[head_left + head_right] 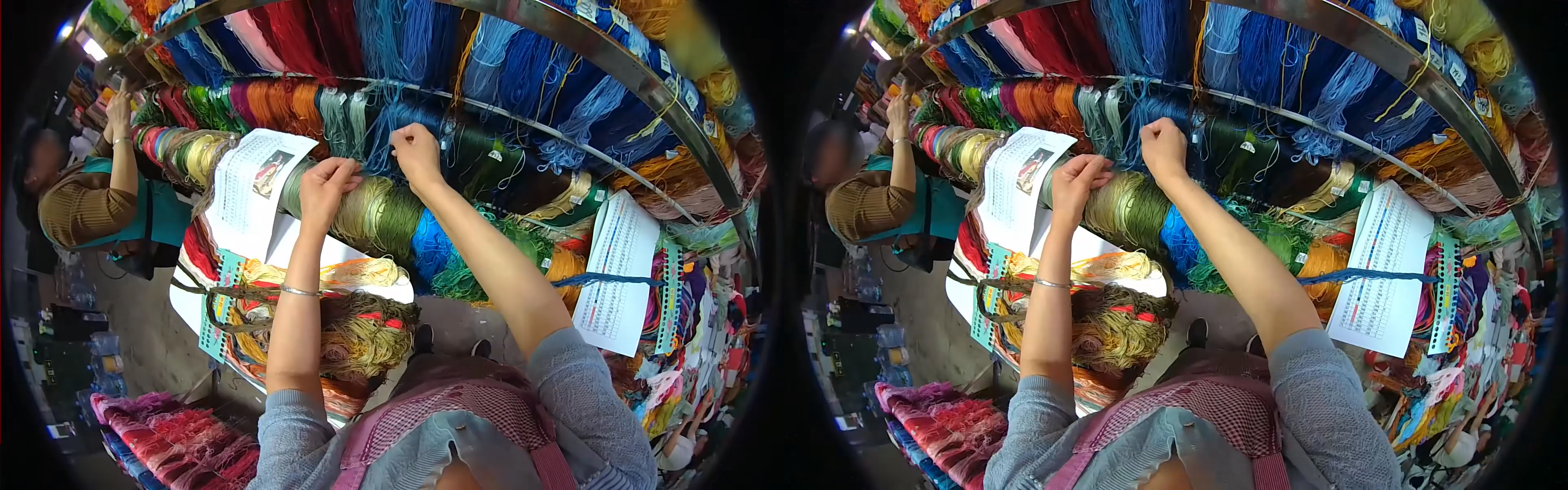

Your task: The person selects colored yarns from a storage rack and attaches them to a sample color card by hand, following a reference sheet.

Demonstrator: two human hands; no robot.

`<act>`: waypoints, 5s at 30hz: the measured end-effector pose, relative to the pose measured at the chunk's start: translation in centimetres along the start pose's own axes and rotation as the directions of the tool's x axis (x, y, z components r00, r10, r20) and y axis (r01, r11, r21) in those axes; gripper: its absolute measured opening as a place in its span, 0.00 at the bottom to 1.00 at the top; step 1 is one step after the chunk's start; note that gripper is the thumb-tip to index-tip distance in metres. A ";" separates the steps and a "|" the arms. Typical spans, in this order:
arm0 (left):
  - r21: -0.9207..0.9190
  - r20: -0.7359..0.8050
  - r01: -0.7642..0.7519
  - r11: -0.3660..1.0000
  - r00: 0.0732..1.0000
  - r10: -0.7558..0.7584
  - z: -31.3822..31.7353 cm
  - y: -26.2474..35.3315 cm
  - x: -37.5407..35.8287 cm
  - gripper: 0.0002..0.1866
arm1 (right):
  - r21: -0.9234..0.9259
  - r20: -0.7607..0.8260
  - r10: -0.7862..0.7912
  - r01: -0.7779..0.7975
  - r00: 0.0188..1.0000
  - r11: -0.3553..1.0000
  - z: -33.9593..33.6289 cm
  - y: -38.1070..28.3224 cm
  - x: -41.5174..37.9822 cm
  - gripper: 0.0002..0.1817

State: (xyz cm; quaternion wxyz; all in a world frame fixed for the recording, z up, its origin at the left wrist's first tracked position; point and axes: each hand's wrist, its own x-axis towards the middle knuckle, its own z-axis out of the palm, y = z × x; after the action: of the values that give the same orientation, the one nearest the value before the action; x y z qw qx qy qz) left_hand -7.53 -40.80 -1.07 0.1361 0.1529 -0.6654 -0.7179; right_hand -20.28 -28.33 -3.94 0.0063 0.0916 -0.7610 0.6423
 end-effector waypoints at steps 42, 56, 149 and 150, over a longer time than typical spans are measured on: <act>0.133 0.324 -0.464 0.876 0.856 0.404 24.1 9.1 -9.7 0.13 | -0.494 -0.816 -0.219 -0.450 0.534 0.744 -67.4 -2.2 -41.2 0.10; -0.080 0.758 0.662 0.745 0.526 -0.386 55.5 0.4 -21.4 0.06 | -0.285 -0.169 -0.084 0.033 0.982 0.958 -64.4 0.9 -18.1 0.08; 0.035 0.212 -0.041 0.999 0.977 0.032 10.8 -1.8 5.8 0.04 | -0.193 0.144 -0.219 0.245 0.965 0.950 -15.5 -3.7 -5.1 0.06; 0.035 0.213 -0.038 0.999 0.977 0.030 10.8 -2.0 5.8 0.04 | -0.216 0.117 -0.174 0.196 0.978 0.957 -14.1 -2.6 -3.7 0.05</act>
State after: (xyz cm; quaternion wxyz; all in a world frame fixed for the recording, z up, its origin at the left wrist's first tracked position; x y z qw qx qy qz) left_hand -17.17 -33.12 -2.53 0.0738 0.0667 -0.6924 -0.7146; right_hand -17.80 -14.41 0.59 0.0398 0.1921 -0.8167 0.5427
